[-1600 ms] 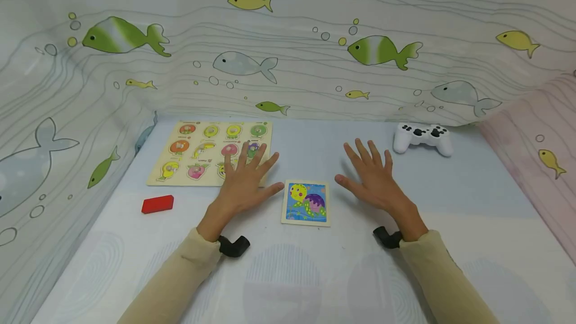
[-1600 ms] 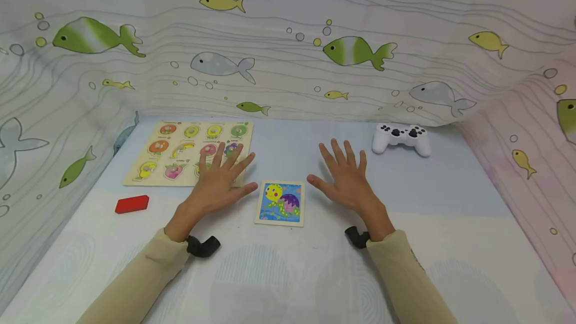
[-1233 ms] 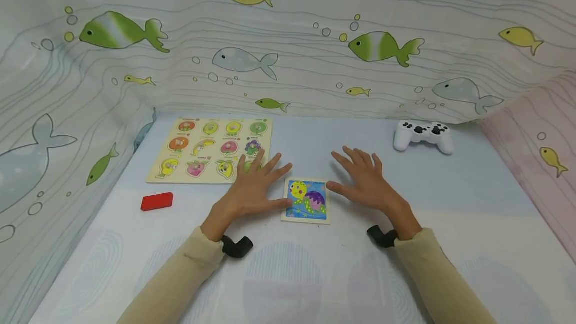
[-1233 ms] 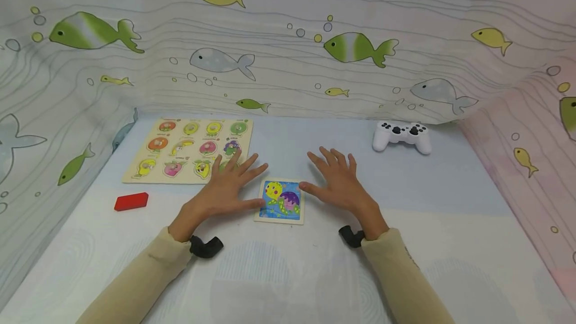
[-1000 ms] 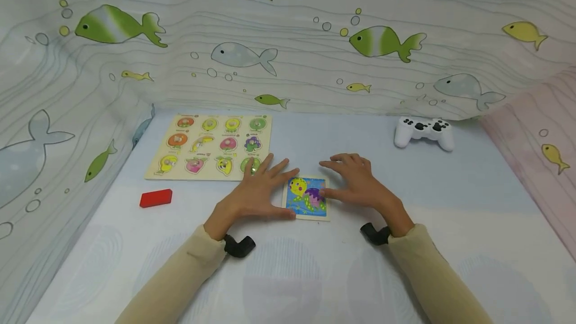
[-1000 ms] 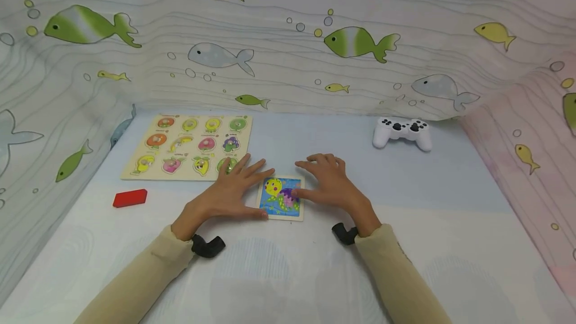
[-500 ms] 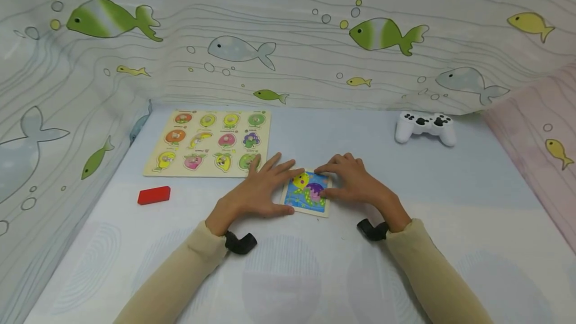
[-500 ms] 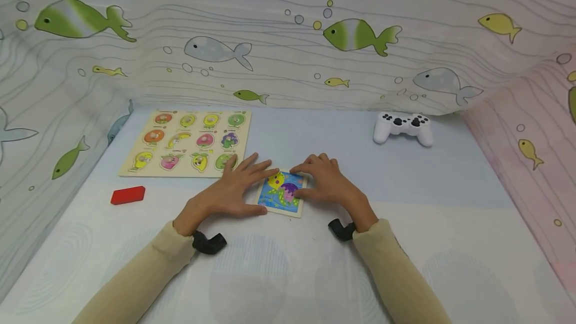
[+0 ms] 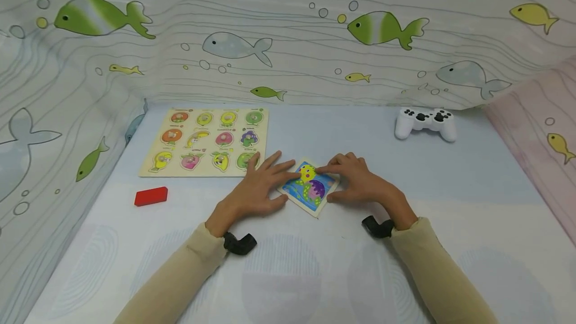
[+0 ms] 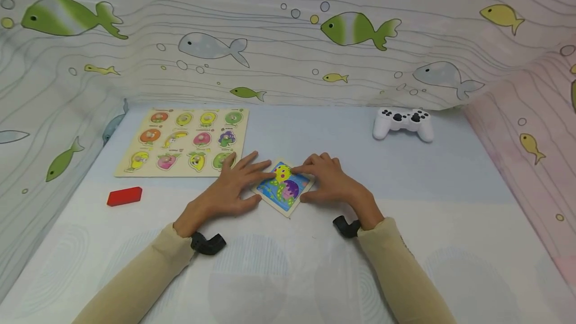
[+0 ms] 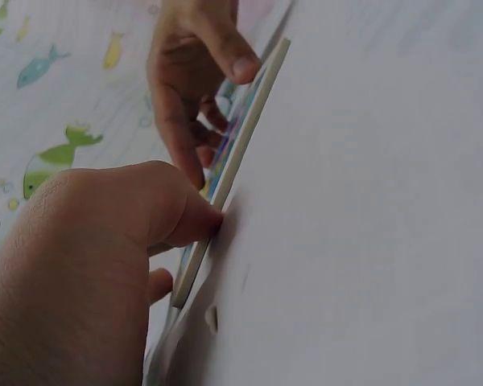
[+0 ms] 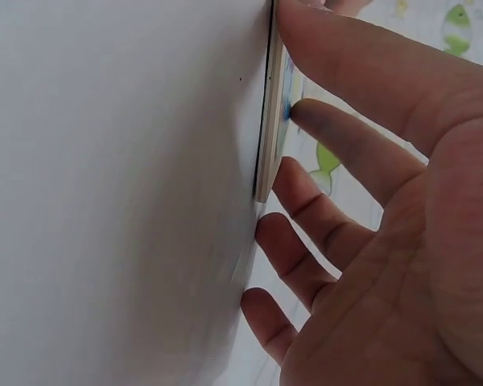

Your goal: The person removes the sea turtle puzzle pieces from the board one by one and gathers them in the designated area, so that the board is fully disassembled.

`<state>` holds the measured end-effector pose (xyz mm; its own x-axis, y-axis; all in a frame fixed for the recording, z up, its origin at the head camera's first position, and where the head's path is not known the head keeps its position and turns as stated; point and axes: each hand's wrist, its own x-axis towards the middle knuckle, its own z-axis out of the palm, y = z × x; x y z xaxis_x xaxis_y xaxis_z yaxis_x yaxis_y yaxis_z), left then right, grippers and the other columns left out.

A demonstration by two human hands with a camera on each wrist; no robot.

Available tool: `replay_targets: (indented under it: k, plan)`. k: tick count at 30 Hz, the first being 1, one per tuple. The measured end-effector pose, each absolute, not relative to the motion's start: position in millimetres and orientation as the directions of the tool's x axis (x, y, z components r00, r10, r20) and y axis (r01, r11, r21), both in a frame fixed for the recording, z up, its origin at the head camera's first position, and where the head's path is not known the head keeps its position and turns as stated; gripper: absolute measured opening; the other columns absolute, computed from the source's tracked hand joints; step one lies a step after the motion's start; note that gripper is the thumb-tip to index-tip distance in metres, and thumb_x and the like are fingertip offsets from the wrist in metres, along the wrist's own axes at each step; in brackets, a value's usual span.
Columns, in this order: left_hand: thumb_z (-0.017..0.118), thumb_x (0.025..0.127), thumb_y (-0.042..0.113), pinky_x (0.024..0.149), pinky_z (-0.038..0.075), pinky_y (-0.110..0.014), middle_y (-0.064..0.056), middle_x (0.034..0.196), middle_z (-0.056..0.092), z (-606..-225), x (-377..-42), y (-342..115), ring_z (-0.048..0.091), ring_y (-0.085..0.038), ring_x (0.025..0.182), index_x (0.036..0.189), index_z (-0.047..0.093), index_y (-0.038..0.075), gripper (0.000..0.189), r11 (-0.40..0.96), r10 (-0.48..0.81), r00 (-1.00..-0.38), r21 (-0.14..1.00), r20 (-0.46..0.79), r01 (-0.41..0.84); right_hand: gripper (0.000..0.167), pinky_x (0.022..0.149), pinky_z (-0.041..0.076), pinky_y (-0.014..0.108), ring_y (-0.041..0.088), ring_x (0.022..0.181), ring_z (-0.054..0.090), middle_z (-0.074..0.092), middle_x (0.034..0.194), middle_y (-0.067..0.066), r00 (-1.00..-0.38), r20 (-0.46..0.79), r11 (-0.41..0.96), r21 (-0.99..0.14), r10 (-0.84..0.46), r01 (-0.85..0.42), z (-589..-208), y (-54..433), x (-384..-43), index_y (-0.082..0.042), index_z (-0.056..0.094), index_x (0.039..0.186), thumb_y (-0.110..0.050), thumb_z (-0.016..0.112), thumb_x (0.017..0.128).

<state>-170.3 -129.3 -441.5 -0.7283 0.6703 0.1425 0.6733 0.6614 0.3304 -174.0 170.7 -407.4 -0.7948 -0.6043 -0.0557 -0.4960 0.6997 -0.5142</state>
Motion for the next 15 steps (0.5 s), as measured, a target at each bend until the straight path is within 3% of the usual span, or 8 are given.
replay_targets:
  k: [15]
  plan:
    - [0.054, 0.090, 0.031, 0.118, 0.004, -0.072, 0.006, 0.158, 0.048, -447.3, -170.9, -127.8, 0.024, -0.034, 0.157, 0.139, 0.063, 0.035, 0.050, 0.649, 0.647, -0.734, 0.357, 0.206, 0.672, 0.060, 0.090, 0.031, 0.046, 0.026, 0.112, 0.047, 0.060, 0.118, 0.008, -0.804, -0.028, 0.706, -0.498, -0.594, -0.504, -410.1, 168.7, -173.9, -0.021, 0.070, 0.133, -0.035, 0.089, 0.077]
